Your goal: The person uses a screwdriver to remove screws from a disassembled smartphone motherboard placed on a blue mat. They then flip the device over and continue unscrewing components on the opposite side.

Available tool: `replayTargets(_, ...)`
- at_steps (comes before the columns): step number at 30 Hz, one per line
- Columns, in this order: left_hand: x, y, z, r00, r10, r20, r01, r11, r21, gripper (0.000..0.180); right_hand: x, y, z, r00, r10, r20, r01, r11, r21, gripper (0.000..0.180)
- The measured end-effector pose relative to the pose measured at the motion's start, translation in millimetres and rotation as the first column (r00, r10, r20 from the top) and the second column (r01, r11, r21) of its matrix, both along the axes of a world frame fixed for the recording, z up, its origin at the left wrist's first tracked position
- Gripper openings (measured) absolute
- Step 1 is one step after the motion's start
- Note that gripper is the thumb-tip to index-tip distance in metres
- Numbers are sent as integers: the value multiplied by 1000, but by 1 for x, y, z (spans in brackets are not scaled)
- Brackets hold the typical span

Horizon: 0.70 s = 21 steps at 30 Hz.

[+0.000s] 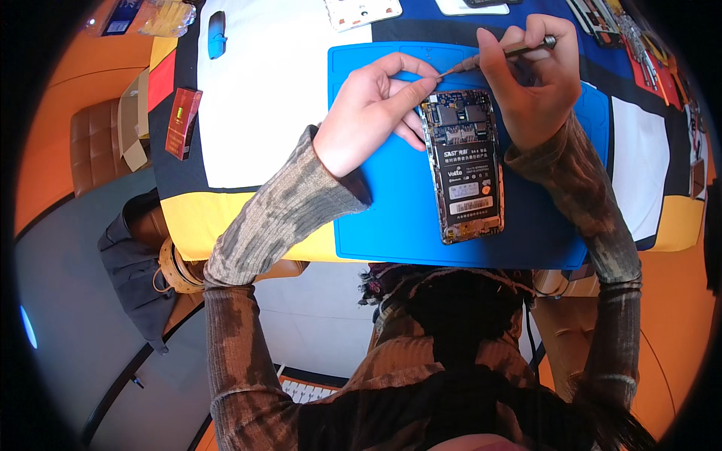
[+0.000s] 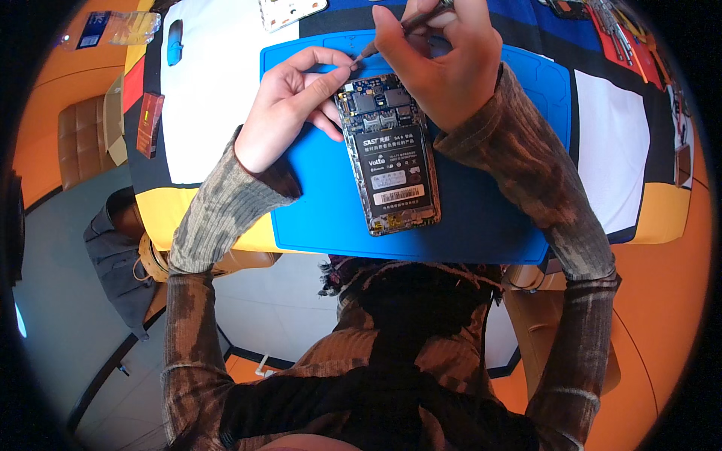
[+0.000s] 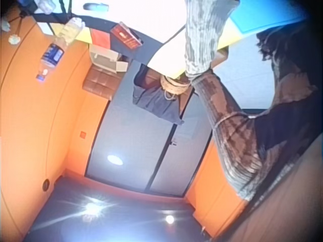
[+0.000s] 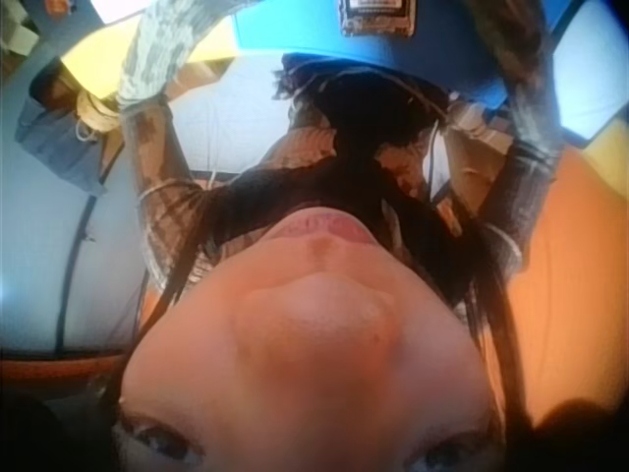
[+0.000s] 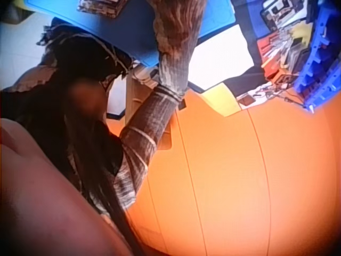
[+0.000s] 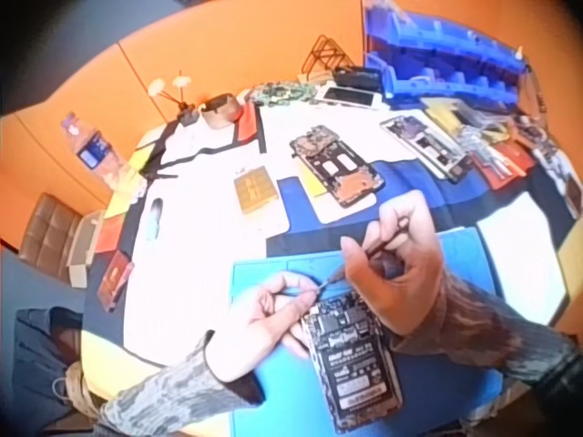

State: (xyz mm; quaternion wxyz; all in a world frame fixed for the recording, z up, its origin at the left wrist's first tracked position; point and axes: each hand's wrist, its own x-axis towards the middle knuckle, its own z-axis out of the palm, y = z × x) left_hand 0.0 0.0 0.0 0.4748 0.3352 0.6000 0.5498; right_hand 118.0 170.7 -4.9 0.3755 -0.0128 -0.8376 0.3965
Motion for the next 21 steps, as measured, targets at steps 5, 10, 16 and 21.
replayTargets(5,-1,1,1,1000,-13,-2,13,1000,28,27,-2,2,-4,988,9,-153,-21,997,-76,30)
replayTargets(10,0,-2,2,997,-48,-66,51,997,51,32,11,-1,5,994,-28,-109,17,995,-101,31)
replayTargets(16,-2,-3,4,997,-48,-57,49,998,29,34,24,-25,12,1000,-17,17,20,981,-192,39)
replayTargets(21,0,-3,6,997,-13,-71,17,999,49,29,19,-25,11,999,25,-30,-30,985,-172,38)
